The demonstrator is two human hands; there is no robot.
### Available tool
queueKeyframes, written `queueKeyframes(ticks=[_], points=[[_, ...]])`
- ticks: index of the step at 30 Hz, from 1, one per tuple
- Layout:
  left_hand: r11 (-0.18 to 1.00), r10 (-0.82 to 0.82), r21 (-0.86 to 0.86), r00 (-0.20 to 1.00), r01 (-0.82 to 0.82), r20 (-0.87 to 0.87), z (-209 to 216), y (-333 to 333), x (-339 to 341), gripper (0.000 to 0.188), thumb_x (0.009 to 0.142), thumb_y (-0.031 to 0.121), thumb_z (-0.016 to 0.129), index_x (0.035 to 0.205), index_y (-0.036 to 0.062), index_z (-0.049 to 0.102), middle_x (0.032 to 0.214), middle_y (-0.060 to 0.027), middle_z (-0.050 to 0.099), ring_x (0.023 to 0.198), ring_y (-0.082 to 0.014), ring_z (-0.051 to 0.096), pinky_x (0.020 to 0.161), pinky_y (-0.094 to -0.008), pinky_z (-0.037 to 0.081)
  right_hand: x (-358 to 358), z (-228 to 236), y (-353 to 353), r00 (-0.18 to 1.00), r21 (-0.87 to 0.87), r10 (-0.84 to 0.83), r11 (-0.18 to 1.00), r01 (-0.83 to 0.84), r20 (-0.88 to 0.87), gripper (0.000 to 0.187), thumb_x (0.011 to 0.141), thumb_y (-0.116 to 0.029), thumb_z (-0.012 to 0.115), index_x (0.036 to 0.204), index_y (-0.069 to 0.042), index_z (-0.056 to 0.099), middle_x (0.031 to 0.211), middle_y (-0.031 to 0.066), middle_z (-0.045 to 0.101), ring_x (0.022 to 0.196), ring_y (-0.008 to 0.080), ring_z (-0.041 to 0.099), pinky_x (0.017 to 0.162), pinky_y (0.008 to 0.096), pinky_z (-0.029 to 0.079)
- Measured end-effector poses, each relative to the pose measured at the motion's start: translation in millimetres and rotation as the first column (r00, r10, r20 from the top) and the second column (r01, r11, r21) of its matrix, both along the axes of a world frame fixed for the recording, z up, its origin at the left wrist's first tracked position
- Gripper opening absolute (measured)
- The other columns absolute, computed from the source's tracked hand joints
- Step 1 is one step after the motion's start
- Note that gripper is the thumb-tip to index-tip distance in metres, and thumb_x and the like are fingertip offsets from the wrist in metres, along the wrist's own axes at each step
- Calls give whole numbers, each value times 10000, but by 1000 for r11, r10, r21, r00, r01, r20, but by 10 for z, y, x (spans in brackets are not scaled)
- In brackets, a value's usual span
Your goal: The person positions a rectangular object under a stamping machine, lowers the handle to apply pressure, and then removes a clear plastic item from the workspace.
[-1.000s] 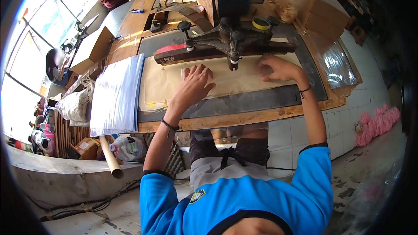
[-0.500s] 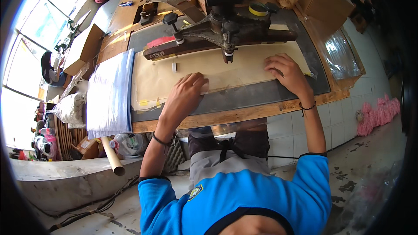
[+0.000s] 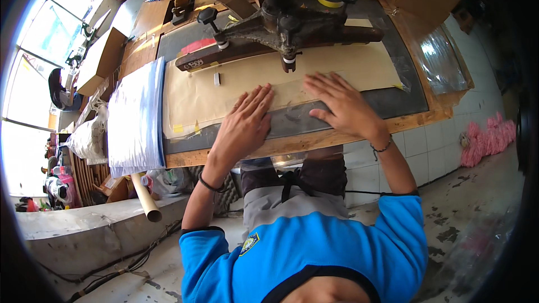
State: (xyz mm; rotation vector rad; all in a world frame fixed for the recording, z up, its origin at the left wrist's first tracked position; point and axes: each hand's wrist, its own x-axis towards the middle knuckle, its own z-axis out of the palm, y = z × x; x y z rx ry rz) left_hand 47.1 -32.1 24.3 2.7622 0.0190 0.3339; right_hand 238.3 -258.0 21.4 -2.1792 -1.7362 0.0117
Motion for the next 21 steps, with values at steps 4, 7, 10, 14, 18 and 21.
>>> queueKeyframes(ticks=[4, 7, 10, 14, 18, 21], points=[[991, 132, 24, 991, -132, -2, 8, 108, -244, 532, 1016, 134, 564, 1528, 2, 503, 1605, -183, 485, 1502, -341, 439, 1263, -477, 317, 180, -13, -324, 992, -32, -120, 992, 121, 25, 677, 1050, -483, 568, 1584, -87, 441, 1644, 101, 450, 1550, 297, 363, 1301, 511, 230], [971, 233, 53, 972, -233, 15, -27, 220, -409, 519, 1023, 153, 558, 1520, 10, 520, 1598, -170, 499, 1499, -297, 454, 1264, -467, 317, 177, -22, -410, 982, -36, -189, 981, 190, 15, 658, 1056, -469, 562, 1577, -84, 444, 1653, 101, 436, 1551, 322, 355, 1303, 517, 223], [962, 271, 32, 962, -271, -18, -19, 209, -426, 508, 1037, 158, 556, 1523, 13, 521, 1602, -190, 487, 1515, -339, 425, 1267, -480, 305, 175, -26, -372, 982, -11, -186, 982, 186, 22, 650, 1055, -472, 562, 1567, -85, 462, 1638, 104, 460, 1539, 329, 377, 1298, 519, 237], [941, 335, 18, 940, -337, 72, -43, 128, -537, 524, 1040, 206, 572, 1515, -9, 519, 1588, -208, 498, 1517, -369, 416, 1274, -490, 290, 116, -48, -472, 974, 57, -226, 973, 225, 21, 604, 1054, -470, 564, 1523, -91, 528, 1606, 100, 504, 1521, 331, 409, 1292, 543, 249], [982, 185, -42, 982, -186, -27, 8, -129, -734, 583, 1029, 277, 611, 1510, -35, 505, 1602, -215, 478, 1533, -373, 387, 1288, -503, 254, -173, 65, -671, 980, -37, -196, 980, 196, -14, 580, 1046, -493, 564, 1466, -94, 597, 1578, 85, 541, 1519, 310, 419, 1297, 566, 219], [983, 184, 10, 983, -183, -11, -2, 13, -578, 609, 1029, 324, 621, 1508, -34, 506, 1615, -216, 458, 1528, -374, 392, 1288, -506, 251, -126, 85, -548, 971, -11, -237, 971, 237, -41, 595, 1049, -489, 565, 1459, -58, 593, 1572, 102, 544, 1518, 317, 419, 1300, 564, 198]])
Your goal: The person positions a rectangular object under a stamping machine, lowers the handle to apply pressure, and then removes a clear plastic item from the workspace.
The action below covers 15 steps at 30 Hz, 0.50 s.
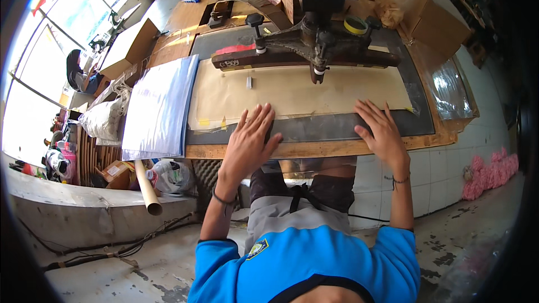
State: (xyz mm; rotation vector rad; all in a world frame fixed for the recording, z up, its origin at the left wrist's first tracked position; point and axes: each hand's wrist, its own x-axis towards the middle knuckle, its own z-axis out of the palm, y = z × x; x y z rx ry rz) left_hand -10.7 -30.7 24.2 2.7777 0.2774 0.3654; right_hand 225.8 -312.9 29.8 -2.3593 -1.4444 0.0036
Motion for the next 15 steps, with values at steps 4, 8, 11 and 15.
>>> queueKeyframes(ticks=[4, 8, 11, 15], points=[[992, 23, 120, 993, -37, 114, -123, 344, 469, 611, 1018, 332, 646, 1488, -38, 525, 1586, -227, 490, 1512, -376, 414, 1286, -493, 268, 259, -65, 295, 999, 27, -23, 999, 22, 43, 550, 1063, -395, 585, 1463, -17, 572, 1578, 153, 523, 1499, 358, 429, 1271, 567, 258], [998, 34, 41, 993, -39, 114, -125, 364, 422, 602, 1020, 356, 652, 1453, -50, 556, 1564, -231, 514, 1505, -378, 423, 1280, -484, 291, 281, -185, 364, 995, 114, -25, 993, 14, 97, 547, 1058, -395, 601, 1456, -21, 580, 1563, 171, 534, 1487, 361, 446, 1251, 544, 304], [999, 15, 34, 995, -19, 98, -83, 320, 320, 603, 1027, 365, 638, 1451, -56, 558, 1558, -236, 519, 1500, -378, 431, 1276, -476, 302, 140, -135, 268, 998, 77, -27, 996, 32, -64, 560, 1061, -420, 592, 1461, -28, 578, 1583, 165, 513, 1498, 350, 432, 1262, 534, 290], [996, 31, 82, 991, -42, 132, -207, 340, 270, 606, 1037, 367, 614, 1462, -59, 546, 1554, -243, 520, 1491, -383, 444, 1267, -475, 317, 265, -191, 390, 1000, 83, -11, 997, 12, -5, 594, 1067, -470, 565, 1477, -41, 570, 1600, 162, 496, 1524, 327, 402, 1279, 517, 273]])
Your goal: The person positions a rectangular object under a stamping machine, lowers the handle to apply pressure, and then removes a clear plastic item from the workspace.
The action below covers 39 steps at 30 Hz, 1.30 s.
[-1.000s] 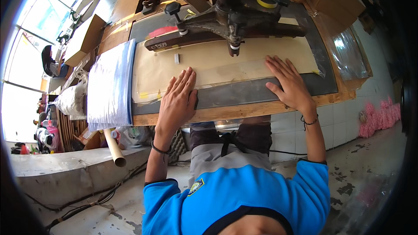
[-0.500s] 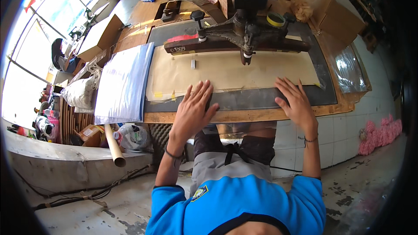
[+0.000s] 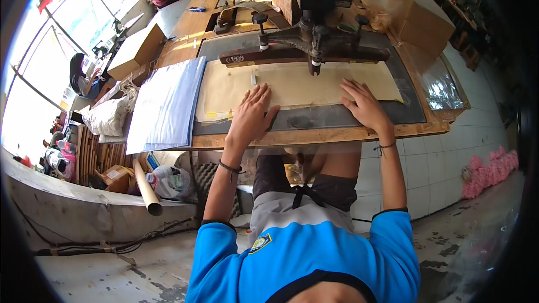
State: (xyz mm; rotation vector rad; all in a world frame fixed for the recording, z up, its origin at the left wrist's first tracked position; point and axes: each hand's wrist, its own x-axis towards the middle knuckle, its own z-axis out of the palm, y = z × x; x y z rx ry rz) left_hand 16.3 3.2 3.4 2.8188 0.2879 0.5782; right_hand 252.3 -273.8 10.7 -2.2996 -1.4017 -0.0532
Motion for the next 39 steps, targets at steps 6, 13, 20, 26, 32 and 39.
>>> queueKeyframes(ticks=[6, 13, 20, 26, 32, 39], points=[[999, 31, -25, 999, -30, 36, -84, -46, 64, 583, 1044, 345, 599, 1453, -67, 550, 1549, -249, 524, 1487, -389, 447, 1262, -466, 325, 159, -55, 118, 1000, 7, 8, 1000, -8, -2, 565, 1079, -441, 550, 1463, -27, 581, 1603, 180, 486, 1522, 338, 403, 1270, 471, 299], [994, 46, -105, 995, -36, 93, -22, -56, -146, 546, 1030, 308, 634, 1433, -56, 578, 1553, -272, 509, 1482, -425, 439, 1251, -463, 339, -42, -85, -20, 1000, 110, -28, 994, 29, -13, 516, 1091, -415, 557, 1431, -30, 610, 1570, 171, 527, 1484, 356, 443, 1222, 433, 373], [991, 50, -133, 993, -35, 107, -59, -54, -111, 511, 1027, 293, 645, 1407, -46, 601, 1531, -253, 540, 1467, -404, 466, 1245, -456, 348, -53, -98, -131, 1000, 318, 0, 948, -1, 5, 439, 1087, -356, 585, 1370, -26, 644, 1479, 175, 605, 1394, 353, 533, 1155, 429, 433], [984, 70, -169, 992, -51, 105, -85, -107, -387, 477, 1034, 287, 637, 1396, -23, 625, 1535, -206, 556, 1493, -359, 448, 1274, -467, 299, -228, -113, -314, 989, 351, -48, 932, 94, -140, 386, 1061, -325, 619, 1245, 4, 700, 1378, 172, 672, 1337, 355, 575, 1138, 445, 442], [982, 98, -171, 990, -80, 99, -35, -104, -392, 487, 1026, 294, 646, 1414, 1, 620, 1550, -180, 550, 1500, -358, 436, 1272, -466, 300, -226, -100, -276, 993, 314, -42, 947, 74, -106, 396, 1060, -345, 612, 1218, 3, 716, 1374, 151, 678, 1353, 343, 558, 1151, 449, 426], [953, 159, -281, 977, -114, 143, 63, -172, -390, 426, 999, 201, 673, 1391, 36, 650, 1515, -150, 593, 1473, -361, 475, 1227, -471, 369, -253, -33, -278, 987, 287, -70, 952, 109, -142, 356, 1057, -322, 623, 1209, -17, 725, 1390, 130, 680, 1378, 343, 548, 1189, 462, 392]])
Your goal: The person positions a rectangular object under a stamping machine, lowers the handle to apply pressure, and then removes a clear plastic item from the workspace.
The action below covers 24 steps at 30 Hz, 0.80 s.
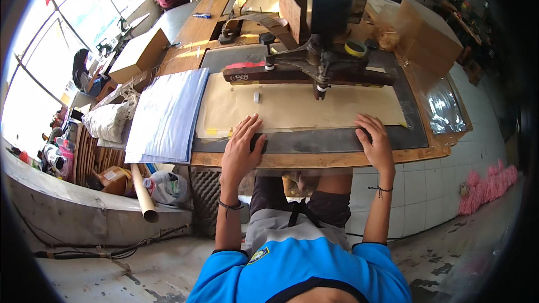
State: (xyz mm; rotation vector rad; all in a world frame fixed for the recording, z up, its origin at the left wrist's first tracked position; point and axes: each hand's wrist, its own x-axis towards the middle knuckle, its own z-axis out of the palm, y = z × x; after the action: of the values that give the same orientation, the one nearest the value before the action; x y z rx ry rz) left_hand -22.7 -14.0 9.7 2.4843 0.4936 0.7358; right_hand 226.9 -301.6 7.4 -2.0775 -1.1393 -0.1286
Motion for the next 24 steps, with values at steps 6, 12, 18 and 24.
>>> queueKeyframes(ticks=[6, 12, 18, 24], points=[[999, 22, -26, 1000, -22, 12, 39, -21, 21, 360, 979, 126, 677, 1320, 11, 668, 1436, -161, 645, 1416, -372, 530, 1188, -473, 422, -9, 52, 26, 1000, -34, -9, 999, 9, -14, 317, 1064, -304, 617, 1190, -36, 734, 1381, 113, 690, 1389, 345, 545, 1212, 485, 368], [998, 39, -56, 999, -40, -15, 47, -10, 53, 368, 967, 107, 681, 1328, 36, 675, 1441, -134, 651, 1420, -364, 534, 1180, -468, 432, -2, 89, 51, 999, -101, -32, 994, 32, 2, 294, 1063, -276, 617, 1198, -41, 730, 1382, 109, 690, 1379, 337, 557, 1224, 493, 359], [999, 23, -46, 1000, -23, -16, 48, 13, 68, 362, 949, 86, 692, 1309, 48, 682, 1416, -124, 663, 1394, -369, 552, 1172, -495, 438, -11, 116, 112, 999, -127, -38, 991, 35, -23, 313, 1062, -269, 612, 1236, -33, 720, 1445, 113, 654, 1409, 327, 546, 1251, 499, 329], [995, 5, -104, 999, -1, 32, 85, 75, 52, 348, 928, 66, 712, 1276, 52, 695, 1321, -118, 706, 1332, -372, 596, 1154, -504, 453, 35, 148, 154, 1000, -212, 3, 977, -4, -7, 361, 1062, -294, 608, 1284, -27, 705, 1487, 115, 627, 1439, 324, 520, 1258, 501, 310]])
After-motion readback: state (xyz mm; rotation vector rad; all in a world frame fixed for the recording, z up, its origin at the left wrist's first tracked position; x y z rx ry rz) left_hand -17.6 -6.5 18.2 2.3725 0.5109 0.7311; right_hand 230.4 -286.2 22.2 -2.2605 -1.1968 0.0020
